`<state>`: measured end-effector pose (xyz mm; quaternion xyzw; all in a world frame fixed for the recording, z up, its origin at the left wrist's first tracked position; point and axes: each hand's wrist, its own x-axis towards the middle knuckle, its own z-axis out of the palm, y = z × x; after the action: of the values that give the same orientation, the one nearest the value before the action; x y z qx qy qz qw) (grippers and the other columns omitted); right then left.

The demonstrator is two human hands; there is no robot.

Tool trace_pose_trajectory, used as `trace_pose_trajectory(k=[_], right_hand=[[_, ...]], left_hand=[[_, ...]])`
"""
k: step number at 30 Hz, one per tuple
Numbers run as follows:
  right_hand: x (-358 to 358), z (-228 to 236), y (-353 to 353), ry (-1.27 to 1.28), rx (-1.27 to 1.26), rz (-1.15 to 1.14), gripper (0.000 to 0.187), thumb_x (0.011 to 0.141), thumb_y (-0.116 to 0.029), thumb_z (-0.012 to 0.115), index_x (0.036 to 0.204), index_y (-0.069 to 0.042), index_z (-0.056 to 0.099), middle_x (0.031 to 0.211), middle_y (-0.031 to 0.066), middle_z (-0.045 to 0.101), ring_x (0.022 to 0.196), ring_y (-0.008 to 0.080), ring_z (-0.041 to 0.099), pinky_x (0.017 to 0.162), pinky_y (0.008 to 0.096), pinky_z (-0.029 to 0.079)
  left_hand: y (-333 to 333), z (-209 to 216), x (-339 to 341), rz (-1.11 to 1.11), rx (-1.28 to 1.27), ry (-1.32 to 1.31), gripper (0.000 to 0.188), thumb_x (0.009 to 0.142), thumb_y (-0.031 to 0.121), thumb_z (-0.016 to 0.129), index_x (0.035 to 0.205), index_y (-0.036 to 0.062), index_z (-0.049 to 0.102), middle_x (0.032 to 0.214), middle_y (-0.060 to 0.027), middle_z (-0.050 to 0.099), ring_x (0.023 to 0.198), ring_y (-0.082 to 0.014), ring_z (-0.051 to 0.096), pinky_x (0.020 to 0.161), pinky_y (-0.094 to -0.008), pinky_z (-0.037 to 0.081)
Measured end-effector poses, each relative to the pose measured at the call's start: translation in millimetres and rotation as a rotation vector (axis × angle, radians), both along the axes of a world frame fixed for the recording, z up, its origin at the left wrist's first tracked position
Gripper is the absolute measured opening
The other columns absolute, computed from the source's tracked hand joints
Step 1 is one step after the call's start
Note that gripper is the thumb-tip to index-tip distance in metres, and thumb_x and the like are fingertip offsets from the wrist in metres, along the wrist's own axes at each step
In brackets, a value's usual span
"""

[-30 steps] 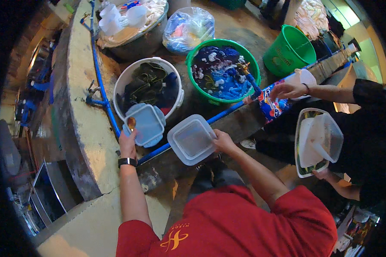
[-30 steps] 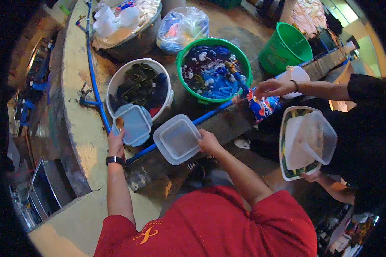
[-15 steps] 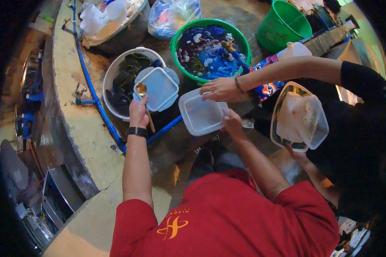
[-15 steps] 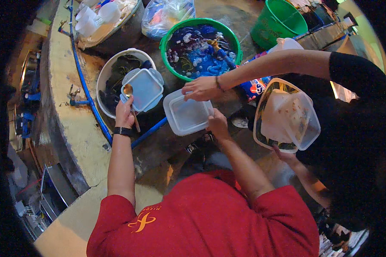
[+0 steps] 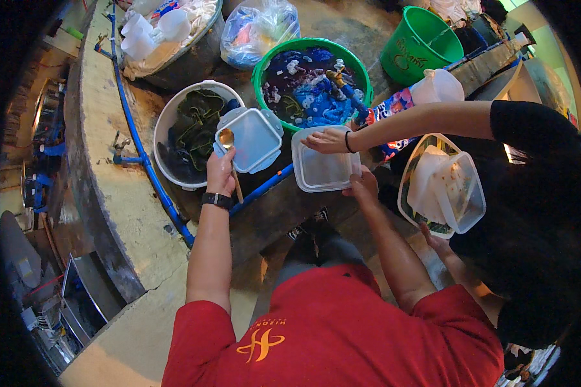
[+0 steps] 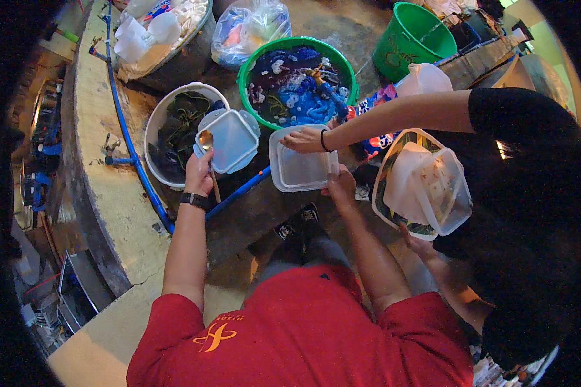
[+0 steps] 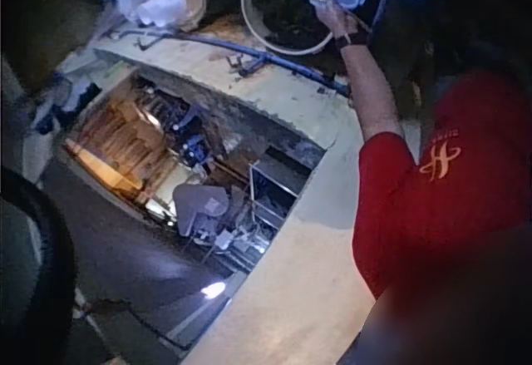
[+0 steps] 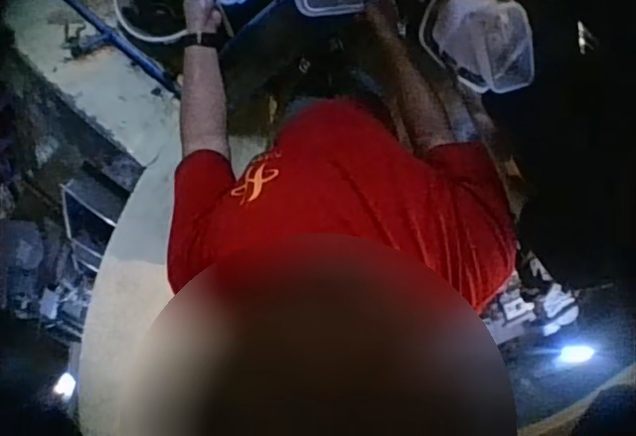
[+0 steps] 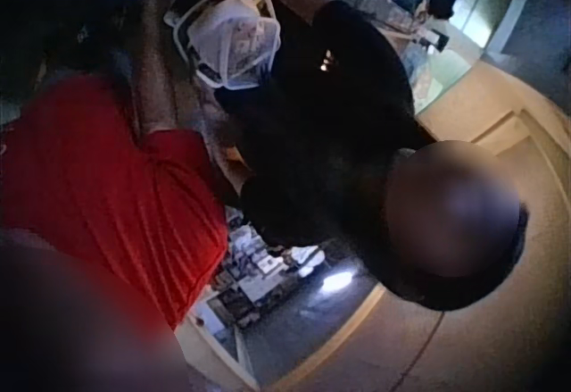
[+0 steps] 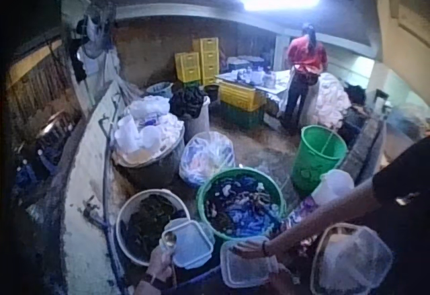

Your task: The person uses a red squeegee and a black dustpan to push water and debris across a wet concrete floor in a commercial kitchen. They move around the room, sweeping water toward a drain and collecting debris into the dustpan.

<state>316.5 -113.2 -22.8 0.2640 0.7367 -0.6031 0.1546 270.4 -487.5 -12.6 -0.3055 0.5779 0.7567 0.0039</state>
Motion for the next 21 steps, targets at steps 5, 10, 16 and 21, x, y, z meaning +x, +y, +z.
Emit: trace_pose_trajectory(k=[5, 10, 16, 21], right_hand=[[2, 0, 5, 0.049, 0.004, -0.048, 0.037, 0.088, -0.006, 0.047, 0.122, 0.003, 0.057, 0.102, 0.0157, 0.066, 0.072, 0.0223, 0.069, 0.054, 0.0319, 0.062], [6, -3, 13, 0.031, -0.024, -0.134, 0.036, 0.088, -0.006, 0.048, 0.122, 0.002, 0.057, 0.103, 0.0139, 0.065, 0.074, 0.0205, 0.068, 0.054, 0.0312, 0.062], [10, -11, 19, 0.064, -0.121, -0.187, 0.036, 0.089, -0.005, 0.050, 0.124, 0.001, 0.055, 0.102, 0.0120, 0.063, 0.071, 0.0175, 0.066, 0.054, 0.0302, 0.062], [19, -10, 17, 0.122, -0.101, -0.252, 0.037, 0.087, -0.001, 0.050, 0.124, 0.001, 0.055, 0.102, 0.0128, 0.063, 0.068, 0.0187, 0.066, 0.052, 0.0317, 0.062]], left_hand=[[-5, 0, 6, -0.002, 0.031, 0.011, 0.033, 0.096, 0.005, 0.061, 0.128, -0.0005, 0.058, 0.118, -0.0076, 0.066, 0.103, -0.0189, 0.063, 0.093, -0.0334, 0.050], [-5, 1, 8, 0.001, 0.016, -0.009, 0.035, 0.095, 0.004, 0.061, 0.129, -0.0007, 0.057, 0.118, -0.0078, 0.066, 0.103, -0.0193, 0.063, 0.093, -0.0334, 0.049], [3, -3, 2, 0.025, 0.085, -0.020, 0.030, 0.094, 0.004, 0.063, 0.123, -0.0015, 0.059, 0.113, -0.0082, 0.066, 0.100, -0.0185, 0.063, 0.088, -0.0336, 0.050], [10, -8, -11, -0.010, 0.076, 0.016, 0.031, 0.094, 0.003, 0.063, 0.124, -0.0016, 0.058, 0.115, -0.0090, 0.066, 0.101, -0.0195, 0.064, 0.090, -0.0340, 0.050]])
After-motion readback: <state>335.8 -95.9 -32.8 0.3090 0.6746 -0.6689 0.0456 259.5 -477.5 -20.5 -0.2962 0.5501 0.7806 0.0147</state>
